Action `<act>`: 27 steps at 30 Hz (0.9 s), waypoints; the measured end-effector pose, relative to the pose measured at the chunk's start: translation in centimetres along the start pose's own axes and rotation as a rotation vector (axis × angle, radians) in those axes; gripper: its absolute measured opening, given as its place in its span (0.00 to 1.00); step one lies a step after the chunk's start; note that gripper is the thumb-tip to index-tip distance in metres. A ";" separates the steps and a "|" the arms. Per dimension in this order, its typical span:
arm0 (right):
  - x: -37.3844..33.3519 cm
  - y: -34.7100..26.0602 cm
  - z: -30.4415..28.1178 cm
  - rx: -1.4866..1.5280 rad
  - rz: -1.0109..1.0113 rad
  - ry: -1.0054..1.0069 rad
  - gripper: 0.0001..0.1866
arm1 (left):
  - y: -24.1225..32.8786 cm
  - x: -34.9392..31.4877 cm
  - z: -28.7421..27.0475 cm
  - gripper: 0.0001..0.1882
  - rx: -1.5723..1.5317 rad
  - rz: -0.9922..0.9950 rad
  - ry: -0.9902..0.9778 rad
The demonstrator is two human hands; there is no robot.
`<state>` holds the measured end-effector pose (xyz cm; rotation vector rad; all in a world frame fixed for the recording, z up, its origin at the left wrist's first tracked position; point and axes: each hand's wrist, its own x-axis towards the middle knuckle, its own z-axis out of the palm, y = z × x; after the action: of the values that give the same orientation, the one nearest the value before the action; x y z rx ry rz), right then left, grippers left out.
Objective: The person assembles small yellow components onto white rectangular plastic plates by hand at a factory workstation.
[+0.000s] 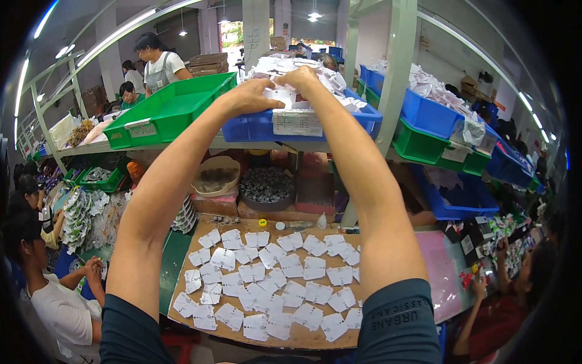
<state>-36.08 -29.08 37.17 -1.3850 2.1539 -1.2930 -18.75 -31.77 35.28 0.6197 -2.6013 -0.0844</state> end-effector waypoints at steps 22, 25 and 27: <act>-3.4 3.8 -9.1 0.515 0.062 0.083 0.24 | -2.8 -1.2 0.1 0.23 -1.203 -0.213 0.457; -4.1 5.2 -10.0 0.538 -0.024 0.156 0.20 | -2.3 -0.9 0.4 0.20 -1.246 -0.209 0.620; -3.9 5.6 -10.3 0.578 -0.080 0.180 0.20 | -1.5 -1.4 -0.3 0.20 -1.393 -0.143 0.667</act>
<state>-43.94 -19.52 37.70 -1.1492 1.6239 -1.9348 -16.91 -32.53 34.69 0.2006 -1.3326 -1.3127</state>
